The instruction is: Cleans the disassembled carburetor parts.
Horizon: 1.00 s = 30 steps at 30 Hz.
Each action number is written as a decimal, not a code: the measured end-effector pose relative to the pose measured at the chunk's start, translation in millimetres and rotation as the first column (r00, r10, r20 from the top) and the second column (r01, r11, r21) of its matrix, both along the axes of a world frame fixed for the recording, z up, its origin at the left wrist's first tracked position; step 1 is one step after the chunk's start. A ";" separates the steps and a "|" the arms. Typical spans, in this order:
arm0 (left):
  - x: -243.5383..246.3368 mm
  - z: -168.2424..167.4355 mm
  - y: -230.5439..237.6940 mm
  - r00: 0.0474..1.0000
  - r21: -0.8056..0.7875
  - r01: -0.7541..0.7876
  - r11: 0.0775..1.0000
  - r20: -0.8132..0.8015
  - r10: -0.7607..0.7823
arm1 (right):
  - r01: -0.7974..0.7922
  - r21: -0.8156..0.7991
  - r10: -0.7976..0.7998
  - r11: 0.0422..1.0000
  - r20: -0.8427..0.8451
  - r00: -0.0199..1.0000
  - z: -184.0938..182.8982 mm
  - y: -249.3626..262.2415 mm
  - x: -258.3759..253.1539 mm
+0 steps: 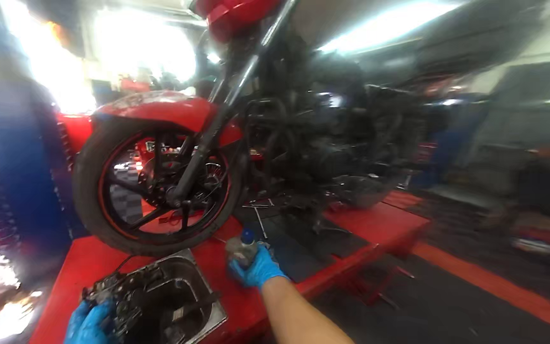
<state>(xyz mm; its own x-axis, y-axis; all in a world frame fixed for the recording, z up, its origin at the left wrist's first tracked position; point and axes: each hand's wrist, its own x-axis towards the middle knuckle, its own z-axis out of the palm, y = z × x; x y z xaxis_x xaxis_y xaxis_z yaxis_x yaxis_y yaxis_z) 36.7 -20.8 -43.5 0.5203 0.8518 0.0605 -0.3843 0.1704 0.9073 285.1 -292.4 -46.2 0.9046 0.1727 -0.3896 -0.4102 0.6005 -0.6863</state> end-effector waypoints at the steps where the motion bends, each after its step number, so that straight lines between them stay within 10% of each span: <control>1: 0.3 -2.3 1.4 0.999 0.015 0.035 0.999 0.030 -0.036 | 0.026 -0.020 -0.025 0.999 0.018 1.000 0.7 4.4 -2.1; 6: 2.9 0.8 -6.4 0.992 0.007 0.119 0.993 0.047 -0.119 | 0.229 0.207 -0.215 0.951 -0.088 0.973 0.8 22.9 -7.4; 13: 6.2 2.6 -8.6 0.997 -0.184 0.068 0.981 0.049 -0.060 | -0.021 0.388 -0.150 0.921 0.405 0.902 45.2 43.0 -48.4; 18: 12.6 -0.5 -3.0 0.992 -0.233 0.122 0.965 0.050 -0.114 | -0.244 0.273 -0.049 0.930 0.753 0.656 91.2 54.0 -76.3; 23: 15.5 -6.7 -1.8 0.983 -0.191 0.181 0.965 0.022 -0.180 | 0.040 0.039 -0.050 0.998 0.939 0.339 115.3 89.4 -132.3; 30: 13.2 -16.0 -4.9 0.984 -0.152 0.169 0.974 -0.036 -0.177 | 0.048 0.210 -0.214 0.977 0.926 0.310 110.3 116.0 -164.8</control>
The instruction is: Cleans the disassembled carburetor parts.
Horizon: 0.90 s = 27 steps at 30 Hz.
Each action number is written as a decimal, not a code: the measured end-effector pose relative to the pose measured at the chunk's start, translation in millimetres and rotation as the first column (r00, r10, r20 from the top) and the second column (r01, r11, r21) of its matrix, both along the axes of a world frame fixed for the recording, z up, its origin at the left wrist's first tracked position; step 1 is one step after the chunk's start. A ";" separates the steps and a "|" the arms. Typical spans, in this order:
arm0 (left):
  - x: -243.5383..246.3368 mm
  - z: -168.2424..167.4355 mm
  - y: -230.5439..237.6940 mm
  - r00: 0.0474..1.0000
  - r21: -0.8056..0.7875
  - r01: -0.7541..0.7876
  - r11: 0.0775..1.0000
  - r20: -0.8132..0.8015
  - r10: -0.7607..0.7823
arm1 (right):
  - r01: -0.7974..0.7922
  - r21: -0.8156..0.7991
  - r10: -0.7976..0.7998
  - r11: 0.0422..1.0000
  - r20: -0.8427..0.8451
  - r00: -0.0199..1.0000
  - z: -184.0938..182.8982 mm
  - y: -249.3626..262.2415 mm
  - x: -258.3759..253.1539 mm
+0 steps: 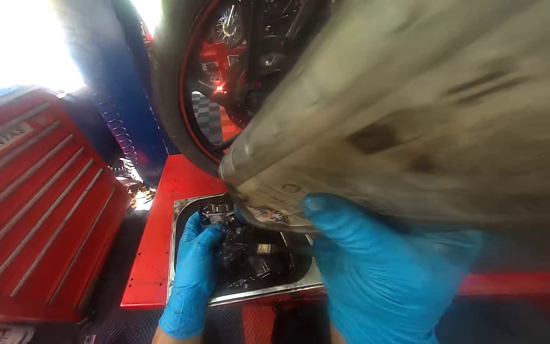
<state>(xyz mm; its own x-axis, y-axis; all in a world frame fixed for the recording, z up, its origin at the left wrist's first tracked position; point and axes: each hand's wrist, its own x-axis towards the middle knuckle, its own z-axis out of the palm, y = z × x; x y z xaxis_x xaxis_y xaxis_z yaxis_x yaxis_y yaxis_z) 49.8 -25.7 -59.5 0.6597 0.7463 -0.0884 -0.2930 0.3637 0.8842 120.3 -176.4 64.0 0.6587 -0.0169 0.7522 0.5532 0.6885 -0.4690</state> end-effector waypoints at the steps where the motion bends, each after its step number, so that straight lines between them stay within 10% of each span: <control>1: -1.6 -1.0 -0.3 1.000 0.009 0.003 1.000 -0.004 -0.003 | 0.031 0.020 -0.031 0.999 -0.015 0.999 0.4 -0.1 -0.4; 27: 2.7 -7.1 -8.6 0.999 0.245 -0.003 0.969 0.035 -0.006 | -0.052 0.040 0.054 0.998 -0.039 0.998 -2.5 -16.2 14.4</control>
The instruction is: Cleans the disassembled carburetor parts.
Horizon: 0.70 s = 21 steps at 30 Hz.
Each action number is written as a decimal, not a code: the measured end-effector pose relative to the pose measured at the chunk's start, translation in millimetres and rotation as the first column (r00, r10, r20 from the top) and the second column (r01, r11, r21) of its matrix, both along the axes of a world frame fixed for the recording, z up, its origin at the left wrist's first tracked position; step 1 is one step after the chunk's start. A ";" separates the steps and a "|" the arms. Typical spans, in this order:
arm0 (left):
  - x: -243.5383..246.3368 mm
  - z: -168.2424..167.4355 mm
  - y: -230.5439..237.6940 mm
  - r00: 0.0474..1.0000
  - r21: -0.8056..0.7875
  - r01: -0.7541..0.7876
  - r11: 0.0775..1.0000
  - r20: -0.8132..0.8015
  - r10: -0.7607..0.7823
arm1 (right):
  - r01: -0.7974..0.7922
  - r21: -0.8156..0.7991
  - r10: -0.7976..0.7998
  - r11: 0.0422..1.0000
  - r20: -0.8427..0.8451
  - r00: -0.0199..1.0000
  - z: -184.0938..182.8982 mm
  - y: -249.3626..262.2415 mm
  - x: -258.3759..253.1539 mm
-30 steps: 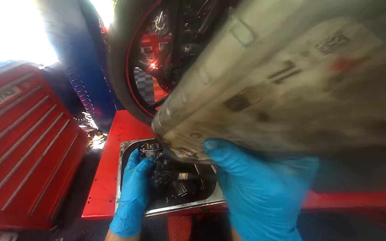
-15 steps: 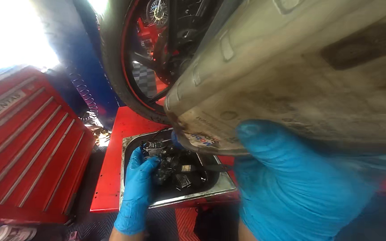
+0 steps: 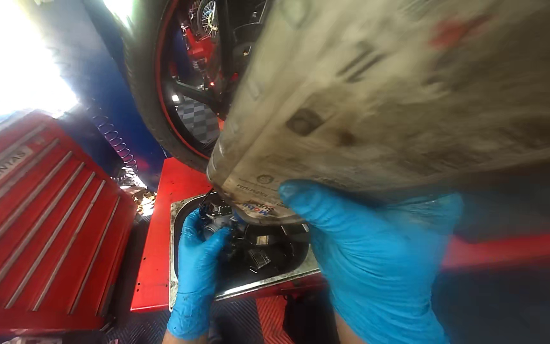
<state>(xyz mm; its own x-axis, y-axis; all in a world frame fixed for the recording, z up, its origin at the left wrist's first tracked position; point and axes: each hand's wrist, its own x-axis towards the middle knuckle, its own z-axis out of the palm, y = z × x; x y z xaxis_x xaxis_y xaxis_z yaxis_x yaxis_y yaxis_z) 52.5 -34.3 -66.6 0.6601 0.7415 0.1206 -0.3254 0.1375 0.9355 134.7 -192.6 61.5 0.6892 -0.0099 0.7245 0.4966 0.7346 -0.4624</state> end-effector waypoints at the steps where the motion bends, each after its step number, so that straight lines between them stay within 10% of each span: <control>1: -0.2 -0.7 1.4 1.000 -0.018 -0.004 1.000 0.007 0.004 | 0.029 -0.016 -0.029 0.999 0.013 0.999 -1.4 0.1 0.8; 21: 0.9 -7.0 3.2 0.994 -0.213 0.029 0.977 0.110 -0.006 | -0.169 -0.016 0.168 0.986 -0.030 0.985 -11.5 17.5 -6.8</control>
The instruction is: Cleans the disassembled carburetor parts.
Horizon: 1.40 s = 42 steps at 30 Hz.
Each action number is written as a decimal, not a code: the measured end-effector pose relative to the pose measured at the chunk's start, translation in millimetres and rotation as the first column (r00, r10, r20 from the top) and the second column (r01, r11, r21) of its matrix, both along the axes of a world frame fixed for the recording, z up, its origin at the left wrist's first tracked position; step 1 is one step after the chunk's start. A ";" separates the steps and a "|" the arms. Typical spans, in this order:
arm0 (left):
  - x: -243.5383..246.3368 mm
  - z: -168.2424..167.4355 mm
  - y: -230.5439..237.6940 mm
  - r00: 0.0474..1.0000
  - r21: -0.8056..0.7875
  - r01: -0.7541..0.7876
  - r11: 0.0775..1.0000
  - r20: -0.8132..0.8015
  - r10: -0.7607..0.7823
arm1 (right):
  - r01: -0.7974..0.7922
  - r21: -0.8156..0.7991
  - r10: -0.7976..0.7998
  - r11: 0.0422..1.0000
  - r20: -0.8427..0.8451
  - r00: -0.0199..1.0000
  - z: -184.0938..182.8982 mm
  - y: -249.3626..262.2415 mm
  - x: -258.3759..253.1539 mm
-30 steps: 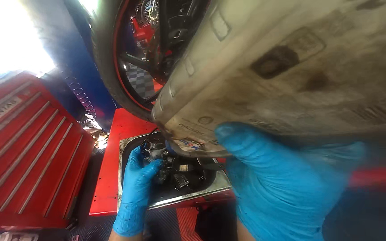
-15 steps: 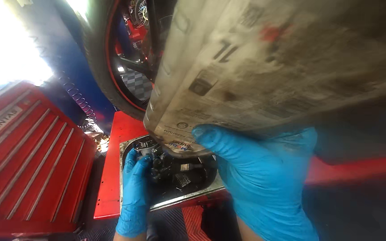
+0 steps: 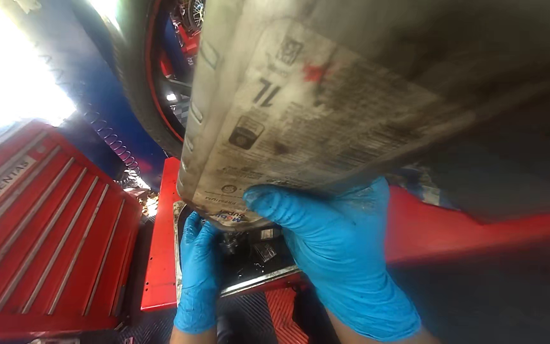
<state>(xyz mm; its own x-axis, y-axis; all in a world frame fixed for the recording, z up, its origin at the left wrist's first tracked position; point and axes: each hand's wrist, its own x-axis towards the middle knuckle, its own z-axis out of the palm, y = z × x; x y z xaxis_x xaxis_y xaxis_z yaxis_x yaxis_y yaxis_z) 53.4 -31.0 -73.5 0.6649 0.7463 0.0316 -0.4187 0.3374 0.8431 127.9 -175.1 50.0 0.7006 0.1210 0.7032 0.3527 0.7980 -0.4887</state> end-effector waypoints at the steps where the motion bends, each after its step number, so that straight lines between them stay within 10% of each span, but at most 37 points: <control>1: -0.3 0.4 -0.3 1.000 -0.007 -0.002 1.000 -0.006 0.002 | -0.006 -0.015 0.006 1.000 0.000 1.000 0.4 -0.5 0.1; 42: 4.5 5.9 -5.5 0.999 -0.194 -0.034 0.980 -0.031 0.029 | 0.142 -0.188 -0.119 0.972 0.132 0.984 -3.6 -3.2 7.2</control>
